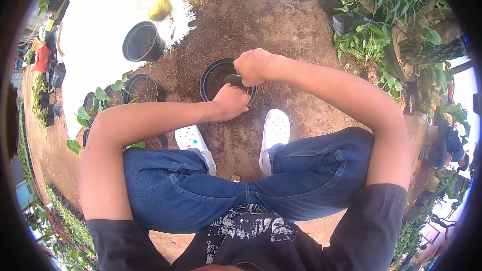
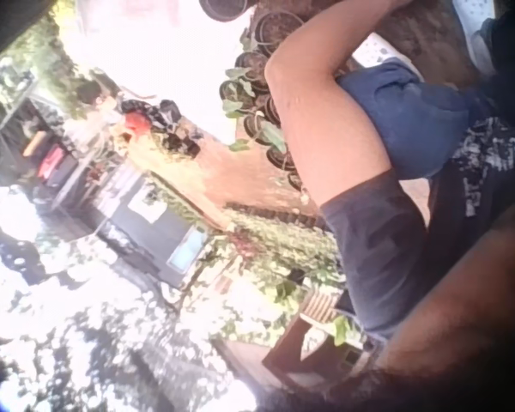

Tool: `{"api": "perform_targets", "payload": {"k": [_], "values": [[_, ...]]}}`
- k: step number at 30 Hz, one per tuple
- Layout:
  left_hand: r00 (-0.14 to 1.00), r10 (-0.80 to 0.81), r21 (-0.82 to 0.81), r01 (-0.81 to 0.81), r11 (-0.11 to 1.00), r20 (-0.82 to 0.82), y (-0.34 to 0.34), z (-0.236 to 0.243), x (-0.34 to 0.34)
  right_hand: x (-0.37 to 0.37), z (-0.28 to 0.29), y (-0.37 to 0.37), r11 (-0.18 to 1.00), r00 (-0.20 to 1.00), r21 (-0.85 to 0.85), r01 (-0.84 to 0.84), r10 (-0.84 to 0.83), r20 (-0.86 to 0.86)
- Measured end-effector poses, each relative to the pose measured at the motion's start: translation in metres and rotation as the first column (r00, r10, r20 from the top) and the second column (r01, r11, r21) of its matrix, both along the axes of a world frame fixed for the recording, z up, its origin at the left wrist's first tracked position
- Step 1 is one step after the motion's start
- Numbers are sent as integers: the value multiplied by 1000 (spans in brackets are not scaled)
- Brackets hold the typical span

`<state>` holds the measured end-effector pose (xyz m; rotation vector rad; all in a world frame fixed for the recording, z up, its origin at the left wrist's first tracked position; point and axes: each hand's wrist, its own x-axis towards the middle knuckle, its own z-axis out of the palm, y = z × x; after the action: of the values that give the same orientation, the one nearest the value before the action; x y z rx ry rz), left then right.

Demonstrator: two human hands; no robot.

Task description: The person uses a small green shovel to scoop and move soil inside a black plastic pot.

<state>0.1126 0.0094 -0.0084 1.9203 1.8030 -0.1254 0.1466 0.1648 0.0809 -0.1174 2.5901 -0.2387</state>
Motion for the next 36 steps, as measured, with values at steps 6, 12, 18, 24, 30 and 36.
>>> {"api": "perform_targets", "payload": {"k": [6,12,18,24,30,36], "values": [[996,85,-8,-85,996,12,1,4,7,3,-9,17,996,998,-72,61,-62,-6],[980,169,-42,-165,985,102,-1,10,4,2,-1,16,994,993,-60,90,-85,76],[984,121,50,-128,990,133,-3,7,3,2,-11,19,989,994,-98,109,-108,14],[991,32,267,-66,961,131,-13,10,13,0,-18,21,993,994,-63,100,-97,46],[960,-103,226,43,973,261,-20,6,9,1,-15,19,992,992,-61,112,-109,59],[896,-190,-220,296,930,401,-49,33,48,2,-8,18,988,983,-43,149,-143,118]]}}
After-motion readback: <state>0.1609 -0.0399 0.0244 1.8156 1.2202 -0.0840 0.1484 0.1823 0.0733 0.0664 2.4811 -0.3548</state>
